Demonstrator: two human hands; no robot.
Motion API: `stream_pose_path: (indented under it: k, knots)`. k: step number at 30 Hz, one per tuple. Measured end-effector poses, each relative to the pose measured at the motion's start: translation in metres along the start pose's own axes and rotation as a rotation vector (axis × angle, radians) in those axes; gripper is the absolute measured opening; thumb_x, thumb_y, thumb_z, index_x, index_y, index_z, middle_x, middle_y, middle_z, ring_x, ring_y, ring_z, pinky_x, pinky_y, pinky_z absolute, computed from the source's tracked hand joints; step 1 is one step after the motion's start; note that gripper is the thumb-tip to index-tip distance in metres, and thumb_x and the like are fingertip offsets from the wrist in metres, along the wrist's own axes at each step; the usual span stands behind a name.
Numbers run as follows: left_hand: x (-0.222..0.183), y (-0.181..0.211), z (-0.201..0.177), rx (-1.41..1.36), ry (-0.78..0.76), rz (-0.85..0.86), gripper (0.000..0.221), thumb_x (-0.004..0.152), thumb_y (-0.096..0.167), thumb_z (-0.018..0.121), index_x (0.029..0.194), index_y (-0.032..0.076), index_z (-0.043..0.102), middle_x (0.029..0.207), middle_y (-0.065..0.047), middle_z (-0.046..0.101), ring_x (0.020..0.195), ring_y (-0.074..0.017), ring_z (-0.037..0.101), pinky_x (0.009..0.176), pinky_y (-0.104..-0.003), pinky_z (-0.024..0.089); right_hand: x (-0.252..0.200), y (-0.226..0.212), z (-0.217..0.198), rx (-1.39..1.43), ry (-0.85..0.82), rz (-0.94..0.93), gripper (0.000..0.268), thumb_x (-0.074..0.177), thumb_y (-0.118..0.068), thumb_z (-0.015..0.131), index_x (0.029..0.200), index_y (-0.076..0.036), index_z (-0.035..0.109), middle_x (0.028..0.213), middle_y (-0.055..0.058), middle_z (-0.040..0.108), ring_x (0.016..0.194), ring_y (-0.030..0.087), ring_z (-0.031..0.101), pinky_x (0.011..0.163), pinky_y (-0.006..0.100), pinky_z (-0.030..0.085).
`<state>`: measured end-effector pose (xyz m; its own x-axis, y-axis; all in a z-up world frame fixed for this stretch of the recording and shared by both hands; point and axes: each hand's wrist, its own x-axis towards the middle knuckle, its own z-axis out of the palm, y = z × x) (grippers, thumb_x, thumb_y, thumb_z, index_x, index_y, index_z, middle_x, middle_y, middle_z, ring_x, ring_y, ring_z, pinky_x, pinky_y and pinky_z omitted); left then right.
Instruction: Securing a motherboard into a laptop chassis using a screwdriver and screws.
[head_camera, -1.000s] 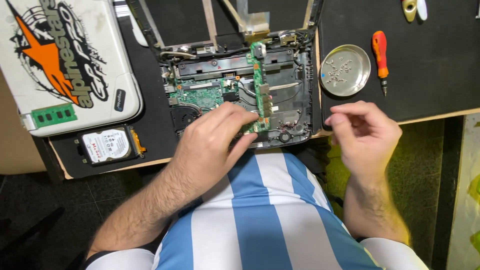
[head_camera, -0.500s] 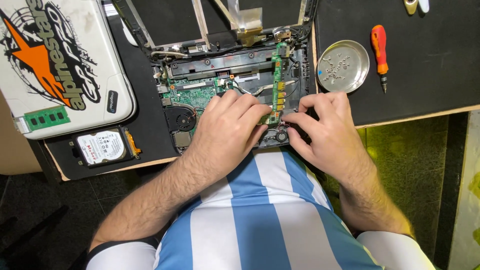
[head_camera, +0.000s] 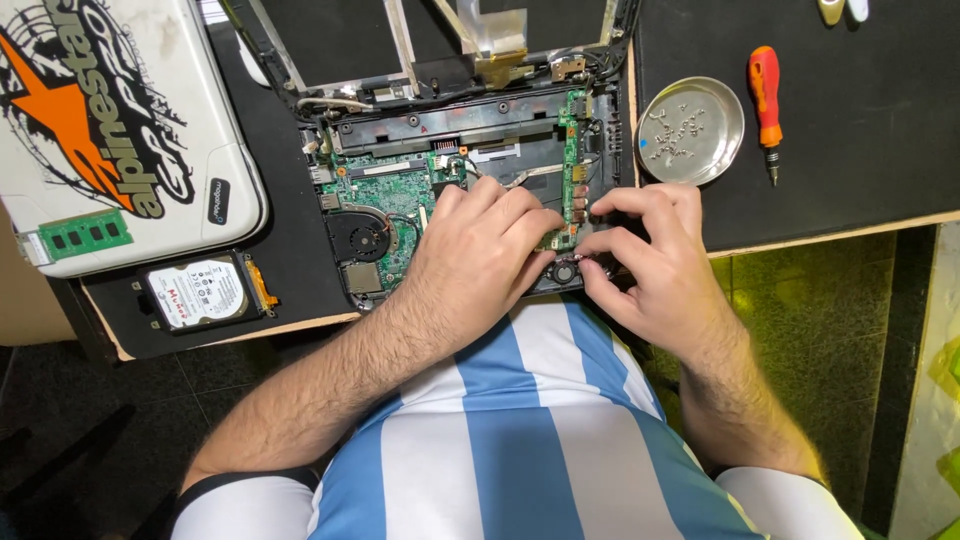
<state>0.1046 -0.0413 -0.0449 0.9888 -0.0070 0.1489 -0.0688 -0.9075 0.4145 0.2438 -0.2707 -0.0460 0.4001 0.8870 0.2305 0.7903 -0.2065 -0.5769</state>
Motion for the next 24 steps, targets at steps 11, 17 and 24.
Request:
stream_pose_path:
  k: [11, 17, 24]
  knots:
    - [0.007, 0.006, 0.011, -0.161, 0.028, -0.021, 0.026, 0.115, 0.029, 0.085, 0.135, 0.013, 0.08, 0.118, -0.003, 0.07, 0.113, -0.0252, 0.065, 0.095, -0.044, 0.047, -0.014, 0.005, 0.017, 0.005, 0.146, 0.031, 0.006, 0.11, -0.016, 0.086, 0.115, -0.018, 0.085, 0.154, 0.01, 0.07, 0.135, 0.041, 0.062, 0.121, 0.058, 0.054]
    - [0.013, 0.008, 0.012, -0.184, 0.027, -0.002, 0.026, 0.116, 0.026, 0.083, 0.136, 0.01, 0.08, 0.118, -0.006, 0.072, 0.112, -0.0267, 0.066, 0.095, -0.045, 0.048, -0.015, 0.006, 0.02, -0.001, 0.159, 0.026, 0.004, 0.11, -0.017, 0.086, 0.114, -0.017, 0.084, 0.157, 0.012, 0.072, 0.139, 0.043, 0.063, 0.122, 0.06, 0.054]
    - [0.014, 0.004, 0.016, -0.142, 0.02, 0.026, 0.029, 0.112, 0.027, 0.088, 0.136, 0.012, 0.081, 0.118, -0.004, 0.072, 0.112, -0.026, 0.066, 0.095, -0.045, 0.047, -0.017, 0.007, 0.022, -0.006, 0.164, 0.026, 0.004, 0.111, -0.018, 0.086, 0.114, -0.017, 0.085, 0.157, 0.011, 0.074, 0.14, 0.043, 0.064, 0.122, 0.06, 0.055]
